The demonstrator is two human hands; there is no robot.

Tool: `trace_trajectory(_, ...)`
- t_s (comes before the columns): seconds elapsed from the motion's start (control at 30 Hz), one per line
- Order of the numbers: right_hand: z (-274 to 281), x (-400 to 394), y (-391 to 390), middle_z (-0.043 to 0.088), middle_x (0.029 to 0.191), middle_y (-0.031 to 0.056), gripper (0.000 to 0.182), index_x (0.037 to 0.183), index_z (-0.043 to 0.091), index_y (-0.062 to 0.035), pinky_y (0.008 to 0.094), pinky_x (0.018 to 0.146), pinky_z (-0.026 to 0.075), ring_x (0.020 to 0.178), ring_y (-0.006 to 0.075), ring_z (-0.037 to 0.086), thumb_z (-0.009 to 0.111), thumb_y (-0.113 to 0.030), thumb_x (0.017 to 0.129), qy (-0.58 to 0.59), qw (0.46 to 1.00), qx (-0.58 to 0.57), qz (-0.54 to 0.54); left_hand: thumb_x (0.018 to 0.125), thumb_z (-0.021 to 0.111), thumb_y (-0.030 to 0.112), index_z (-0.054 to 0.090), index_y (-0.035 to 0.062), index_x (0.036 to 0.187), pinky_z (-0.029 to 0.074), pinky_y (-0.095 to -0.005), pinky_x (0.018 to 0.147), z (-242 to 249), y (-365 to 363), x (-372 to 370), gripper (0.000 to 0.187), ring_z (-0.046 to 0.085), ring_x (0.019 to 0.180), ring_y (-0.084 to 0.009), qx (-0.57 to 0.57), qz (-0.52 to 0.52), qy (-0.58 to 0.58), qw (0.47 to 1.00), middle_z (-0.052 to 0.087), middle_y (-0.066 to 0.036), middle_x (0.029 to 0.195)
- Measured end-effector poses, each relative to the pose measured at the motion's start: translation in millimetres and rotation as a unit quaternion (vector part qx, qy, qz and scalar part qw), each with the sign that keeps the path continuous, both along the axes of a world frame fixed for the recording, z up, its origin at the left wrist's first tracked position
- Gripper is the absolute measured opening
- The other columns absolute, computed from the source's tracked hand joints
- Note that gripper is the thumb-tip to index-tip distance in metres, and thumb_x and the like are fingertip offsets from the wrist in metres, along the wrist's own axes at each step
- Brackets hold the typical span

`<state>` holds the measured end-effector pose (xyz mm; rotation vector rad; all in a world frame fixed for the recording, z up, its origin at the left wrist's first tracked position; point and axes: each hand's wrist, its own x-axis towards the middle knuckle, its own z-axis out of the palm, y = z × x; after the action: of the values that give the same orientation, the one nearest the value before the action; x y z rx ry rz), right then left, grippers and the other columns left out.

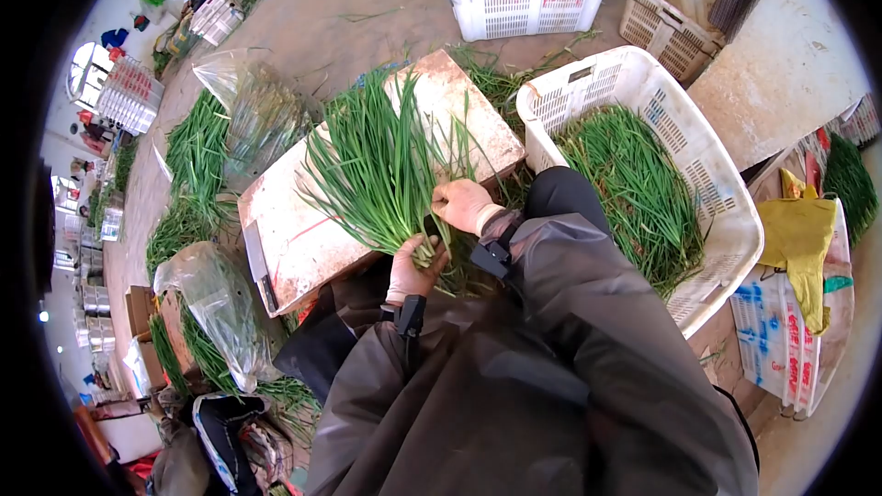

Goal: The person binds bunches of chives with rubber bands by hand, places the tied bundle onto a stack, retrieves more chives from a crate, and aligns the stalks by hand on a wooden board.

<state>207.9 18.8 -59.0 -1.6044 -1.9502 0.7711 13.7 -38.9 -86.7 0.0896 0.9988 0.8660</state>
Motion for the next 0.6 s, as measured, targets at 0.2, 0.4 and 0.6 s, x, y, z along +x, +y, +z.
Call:
trace_trajectory(0.2,-8,-17,-8,0.074,0.095,0.0196,0.027,0.097,0.076,-0.0042,0.0448,0.086,0.055,0.093,0.0383,0.070,0.070,-0.030,0.088,0.093,0.996,-0.015,0.010,0.094,0.065,0.016,0.065,0.0097,0.118,0.057,-0.0360,0.075,7,-4,3,0.025,0.069,0.092,-0.0272,0.003,0.001,-0.054,0.999,0.072,-0.008,0.106)
trace_trajectory(0.4,-18,-7,16,0.074,0.094,0.0197,0.027,0.097,0.076,-0.0051,0.0452,0.085,0.055,0.092,0.0387,0.071,0.072,-0.030,0.087,0.165,0.981,-0.015,-0.104,0.089,0.069,0.003,0.064,0.0037,0.101,0.048,-0.0269,0.056,-9,3,-8,0.013,0.058,0.070,-0.0174,-0.027,0.033,-0.102,0.994,0.063,-0.005,0.086)
trace_trajectory(0.6,6,19,40,0.074,0.089,0.0167,0.026,0.096,0.076,-0.0082,0.0450,0.082,0.056,0.090,0.0367,0.071,0.072,-0.032,0.087,0.027,0.999,0.034,-0.026,0.089,0.069,0.002,0.064,0.0025,0.098,0.057,-0.0317,0.069,-2,1,-6,0.010,0.065,0.082,-0.0222,-0.016,0.058,-0.072,0.996,0.064,-0.005,0.086)
